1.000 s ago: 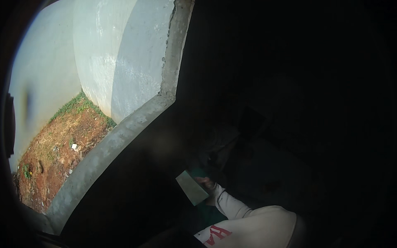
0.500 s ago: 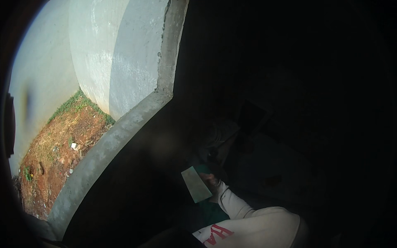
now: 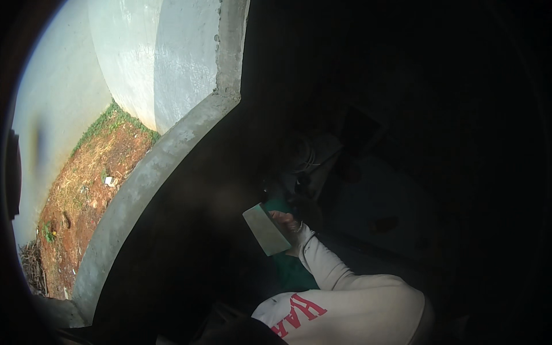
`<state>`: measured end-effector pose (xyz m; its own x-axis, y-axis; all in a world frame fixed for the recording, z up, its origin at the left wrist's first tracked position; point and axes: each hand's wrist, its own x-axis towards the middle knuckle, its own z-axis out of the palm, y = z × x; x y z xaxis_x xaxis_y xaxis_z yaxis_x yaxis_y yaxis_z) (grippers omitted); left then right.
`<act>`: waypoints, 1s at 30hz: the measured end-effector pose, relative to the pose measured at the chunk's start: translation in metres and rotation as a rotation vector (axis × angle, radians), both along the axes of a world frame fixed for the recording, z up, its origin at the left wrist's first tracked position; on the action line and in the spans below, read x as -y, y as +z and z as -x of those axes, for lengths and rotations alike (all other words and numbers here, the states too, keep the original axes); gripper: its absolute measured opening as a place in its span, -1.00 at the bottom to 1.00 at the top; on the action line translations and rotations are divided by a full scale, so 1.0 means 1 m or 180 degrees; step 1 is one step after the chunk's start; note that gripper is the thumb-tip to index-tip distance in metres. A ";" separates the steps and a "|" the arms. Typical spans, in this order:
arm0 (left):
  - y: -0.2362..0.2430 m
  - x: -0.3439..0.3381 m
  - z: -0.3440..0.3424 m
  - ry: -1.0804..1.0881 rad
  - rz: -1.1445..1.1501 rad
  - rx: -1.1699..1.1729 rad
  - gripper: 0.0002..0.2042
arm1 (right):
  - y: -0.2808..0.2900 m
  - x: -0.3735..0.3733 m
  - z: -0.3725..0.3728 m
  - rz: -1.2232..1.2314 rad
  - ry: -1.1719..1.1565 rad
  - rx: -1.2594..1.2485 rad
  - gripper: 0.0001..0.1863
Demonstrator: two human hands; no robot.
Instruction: The person smooths the interior edges of a concrete window opening using a sanding block and a putty knife. They reach up to sand the upper frame and alternate between sanding and scraping the concrete surface to achieve a even finish.
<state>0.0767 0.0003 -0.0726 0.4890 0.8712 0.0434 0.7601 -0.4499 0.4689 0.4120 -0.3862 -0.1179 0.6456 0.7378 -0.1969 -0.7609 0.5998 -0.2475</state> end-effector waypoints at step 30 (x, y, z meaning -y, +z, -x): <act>0.006 0.004 0.009 0.0071 -0.0035 -0.0366 -0.53 | -0.025 0.020 0.007 0.0241 -0.0128 0.0012 -0.40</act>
